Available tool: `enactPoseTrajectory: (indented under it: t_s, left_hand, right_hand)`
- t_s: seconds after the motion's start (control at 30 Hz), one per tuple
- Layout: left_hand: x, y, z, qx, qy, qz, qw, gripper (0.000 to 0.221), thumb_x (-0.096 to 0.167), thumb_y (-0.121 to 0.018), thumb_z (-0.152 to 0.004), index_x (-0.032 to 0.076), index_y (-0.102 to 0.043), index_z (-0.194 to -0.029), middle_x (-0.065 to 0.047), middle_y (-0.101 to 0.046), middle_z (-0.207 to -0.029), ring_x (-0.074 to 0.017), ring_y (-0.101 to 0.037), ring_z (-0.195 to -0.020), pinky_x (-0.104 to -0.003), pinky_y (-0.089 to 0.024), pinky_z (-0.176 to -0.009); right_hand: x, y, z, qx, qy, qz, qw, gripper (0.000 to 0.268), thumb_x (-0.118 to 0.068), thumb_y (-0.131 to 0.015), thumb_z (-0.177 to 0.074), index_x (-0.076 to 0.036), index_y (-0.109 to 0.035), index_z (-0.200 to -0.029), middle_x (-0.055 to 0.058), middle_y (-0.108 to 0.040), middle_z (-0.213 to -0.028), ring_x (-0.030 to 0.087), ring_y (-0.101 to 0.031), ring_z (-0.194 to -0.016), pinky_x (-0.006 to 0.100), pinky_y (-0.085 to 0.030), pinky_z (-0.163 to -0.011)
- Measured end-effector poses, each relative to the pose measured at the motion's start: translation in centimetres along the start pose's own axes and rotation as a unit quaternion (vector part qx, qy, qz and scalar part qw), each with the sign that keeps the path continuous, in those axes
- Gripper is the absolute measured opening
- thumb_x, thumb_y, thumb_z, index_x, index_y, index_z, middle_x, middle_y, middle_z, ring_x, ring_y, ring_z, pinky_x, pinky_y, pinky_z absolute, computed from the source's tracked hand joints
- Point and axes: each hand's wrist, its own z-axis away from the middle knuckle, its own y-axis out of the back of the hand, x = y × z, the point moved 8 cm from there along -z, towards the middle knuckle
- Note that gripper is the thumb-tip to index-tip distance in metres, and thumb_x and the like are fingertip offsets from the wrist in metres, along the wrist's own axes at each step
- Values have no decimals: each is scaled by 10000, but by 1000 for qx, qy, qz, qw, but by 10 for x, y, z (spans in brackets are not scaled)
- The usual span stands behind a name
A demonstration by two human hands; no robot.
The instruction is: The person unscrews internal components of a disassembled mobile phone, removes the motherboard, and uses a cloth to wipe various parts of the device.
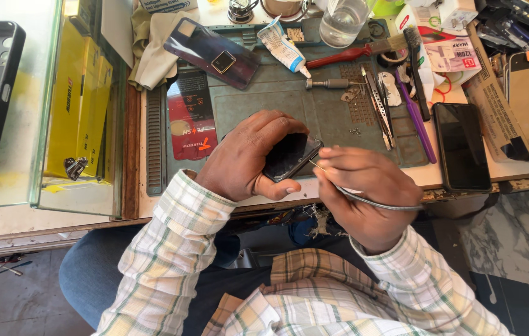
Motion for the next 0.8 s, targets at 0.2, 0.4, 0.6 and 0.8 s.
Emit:
enactPoseTrajectory:
  t_s: [0.2,0.4,0.6,0.8]
  left_hand:
    - [2,4,3,23,-8,-5,1000,887,737,-676,-833,8,-594,-1330,-177,-611,-1296,-383,-606,-1243,-462,-492,-1096]
    - [1,6,4,38,-21,-23,999,892,731,-706,-831,7,-591,-1340,-173,-609,-1307,-371,-605,-1217,-450,-492,-1082]
    - [7,5,3,29,-30,-31,999,886,711,-741,-806,6,-599,-1325,-166,-609,-1260,-378,-606,-1219,-464,-486,-1095]
    - [15,3,0,22,-56,-61,996,869,714,-771,-788,29,-629,-1304,-144,-626,-1241,-340,-618,-1185,-463,-464,-1088]
  right_hand:
    - [29,5,38,-20,-123,-230,965,146,5,-747,-967,-30,-640,-1060,121,-731,-1050,224,-759,-1029,326,-646,-898]
    - [56,-47,115,-237,-331,-255,877,154,-67,-785,-868,1,-770,-1005,138,-809,-891,195,-784,-801,327,-611,-688]
    - [59,-69,137,-483,-280,83,825,320,-399,-725,-881,-87,-765,-943,142,-748,-759,325,-728,-690,435,-549,-608]
    - [60,-22,87,-395,-352,123,840,243,-349,-687,-974,-142,-792,-903,82,-771,-717,211,-747,-665,353,-576,-640]
